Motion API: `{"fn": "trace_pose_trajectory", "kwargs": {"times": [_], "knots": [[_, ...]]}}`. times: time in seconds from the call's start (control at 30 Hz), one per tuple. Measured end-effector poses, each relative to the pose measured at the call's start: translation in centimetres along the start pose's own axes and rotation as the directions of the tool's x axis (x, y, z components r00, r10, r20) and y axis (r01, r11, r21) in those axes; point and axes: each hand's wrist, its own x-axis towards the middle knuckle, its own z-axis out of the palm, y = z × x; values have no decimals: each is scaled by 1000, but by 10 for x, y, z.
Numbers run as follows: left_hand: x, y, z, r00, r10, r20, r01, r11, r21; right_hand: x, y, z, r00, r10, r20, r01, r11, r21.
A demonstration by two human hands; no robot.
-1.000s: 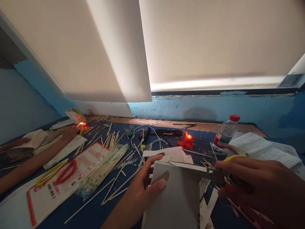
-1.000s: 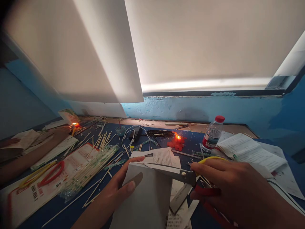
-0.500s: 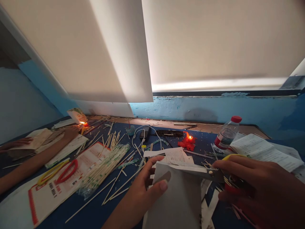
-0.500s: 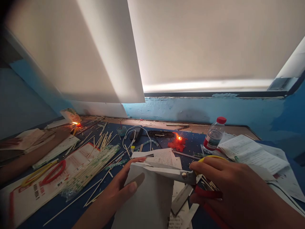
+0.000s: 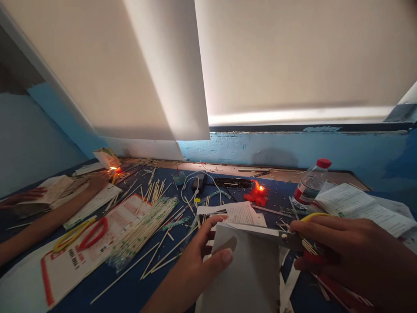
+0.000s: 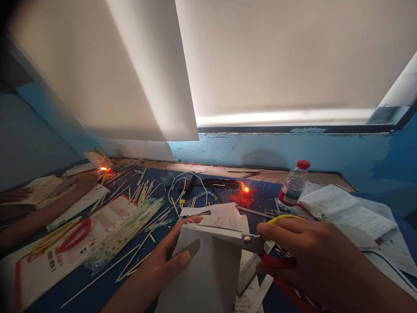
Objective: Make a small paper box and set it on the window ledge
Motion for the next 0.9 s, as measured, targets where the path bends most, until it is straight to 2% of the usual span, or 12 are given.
{"fn": "trace_pose_trajectory", "kwargs": {"times": [0.17,0.47,0.8,0.83,0.9], "knots": [[-2,2,-1,1000,2,8,-2,1000,1,0,-5,0,999,52,-9,-51,998,23],[-1,-2,-1,1000,30,-10,-29,999,39,-6,3,5,999,30,-17,-30,999,-36],[-5,-3,3,999,28,-23,-28,999,21,1,3,3,1000,-19,13,19,1000,19],[-6,-2,3,999,27,-25,-27,999,21,1,3,4,1000,-23,2,23,999,22],[-6,-2,4,999,34,-34,-33,999,20,3,1,5,992,-1,-125,1,1000,2]]}}
